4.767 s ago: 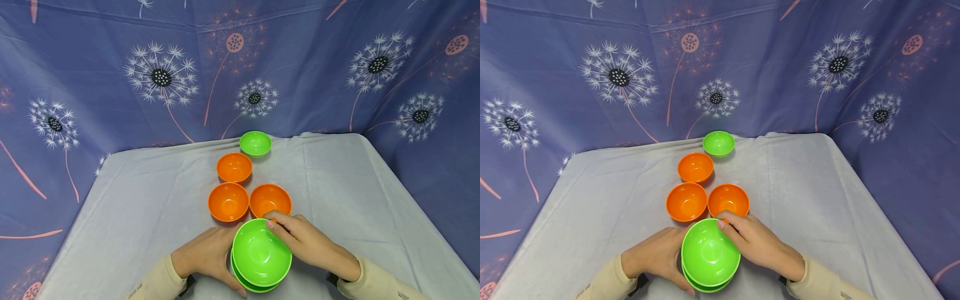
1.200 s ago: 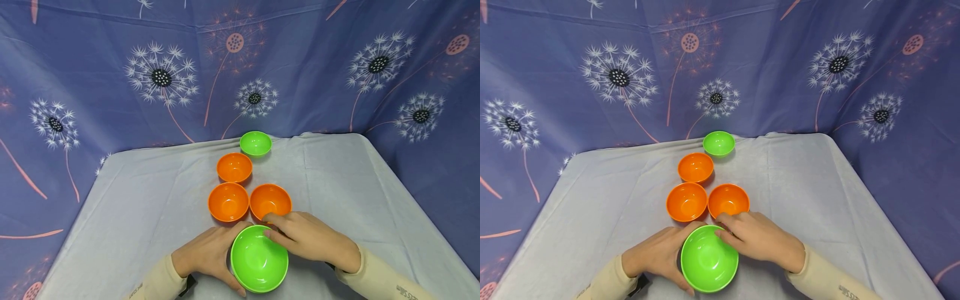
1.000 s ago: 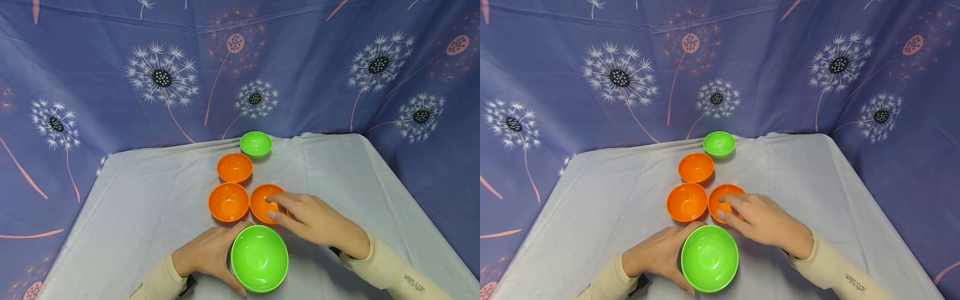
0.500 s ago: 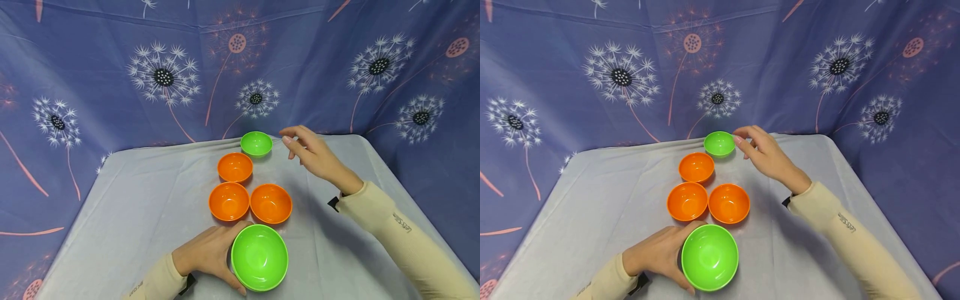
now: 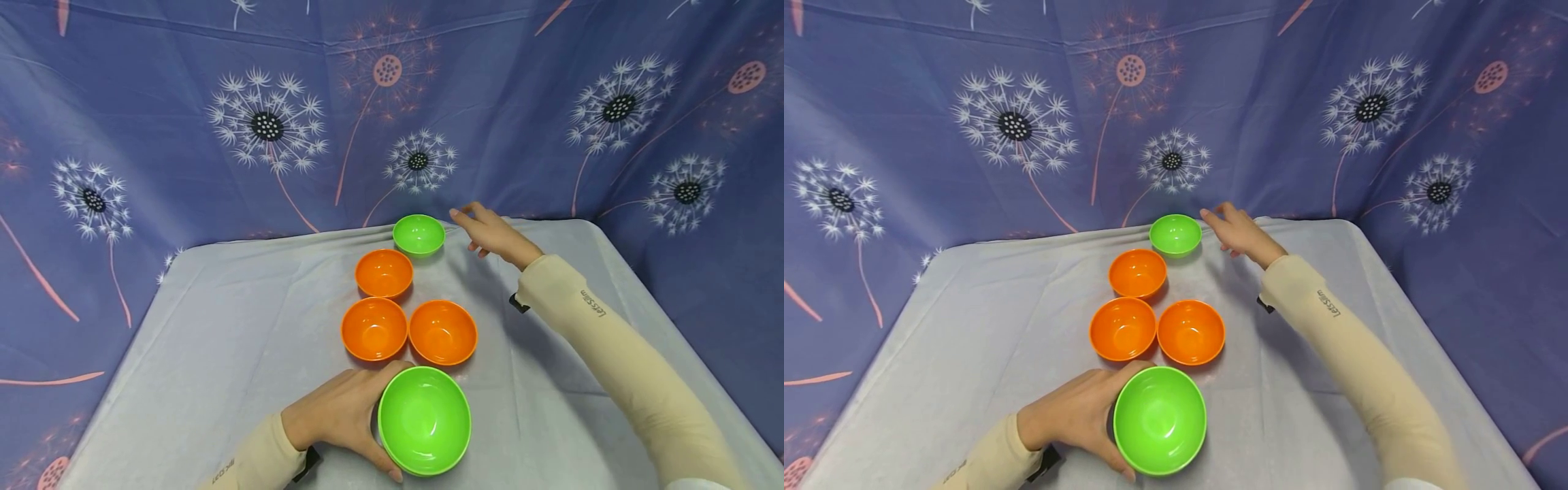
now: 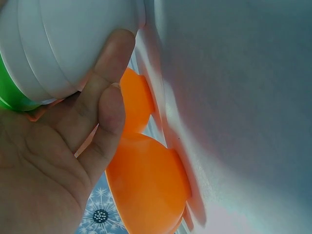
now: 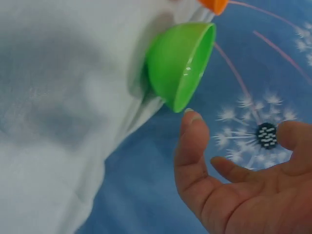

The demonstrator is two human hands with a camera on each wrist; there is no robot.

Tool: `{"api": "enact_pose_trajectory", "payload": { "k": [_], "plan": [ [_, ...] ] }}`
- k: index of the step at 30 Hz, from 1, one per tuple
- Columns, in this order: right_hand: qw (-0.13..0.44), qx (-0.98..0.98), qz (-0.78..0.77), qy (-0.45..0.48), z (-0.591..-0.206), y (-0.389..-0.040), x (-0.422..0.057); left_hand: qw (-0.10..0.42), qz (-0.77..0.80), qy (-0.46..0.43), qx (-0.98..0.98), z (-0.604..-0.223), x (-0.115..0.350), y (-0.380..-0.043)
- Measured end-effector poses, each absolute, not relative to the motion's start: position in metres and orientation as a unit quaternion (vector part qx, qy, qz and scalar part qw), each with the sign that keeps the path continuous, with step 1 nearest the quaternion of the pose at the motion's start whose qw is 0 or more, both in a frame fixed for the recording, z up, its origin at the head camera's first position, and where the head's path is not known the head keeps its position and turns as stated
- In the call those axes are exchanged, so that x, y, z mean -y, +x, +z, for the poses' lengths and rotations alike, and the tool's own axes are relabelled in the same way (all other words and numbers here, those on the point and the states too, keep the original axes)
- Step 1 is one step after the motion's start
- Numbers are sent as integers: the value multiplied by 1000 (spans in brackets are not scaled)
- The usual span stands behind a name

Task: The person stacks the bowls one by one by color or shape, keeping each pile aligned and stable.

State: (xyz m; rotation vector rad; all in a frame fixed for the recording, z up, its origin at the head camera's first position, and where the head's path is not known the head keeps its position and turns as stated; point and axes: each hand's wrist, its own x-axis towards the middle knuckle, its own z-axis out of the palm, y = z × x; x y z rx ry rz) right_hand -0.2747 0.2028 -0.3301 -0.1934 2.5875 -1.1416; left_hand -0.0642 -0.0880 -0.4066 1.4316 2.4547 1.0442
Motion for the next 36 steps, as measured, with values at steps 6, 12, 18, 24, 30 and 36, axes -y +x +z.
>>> {"api": "enact_pose_trajectory", "payload": {
  "k": [6, 12, 18, 24, 30, 36],
  "plan": [
    [197, -889, -411, -36, -341, -289, -203, 56, 352, 478, -803, -408, 88, -66],
    [225, -882, -413, -15, -355, -297, -203, 56, 344, 475, -808, -409, 87, -66],
    [245, -878, -412, -2, -366, -303, -203, 52, 340, 477, -809, -408, 87, -67],
    [260, -866, -427, 2, -369, -307, -196, 64, 344, 468, -812, -409, 87, -67],
    [276, -854, -441, 7, -375, -311, -189, 64, 347, 470, -809, -408, 87, -67],
    [289, -843, -455, 2, -379, -311, -184, 73, 350, 468, -808, -407, 86, -67]
  ]
}}
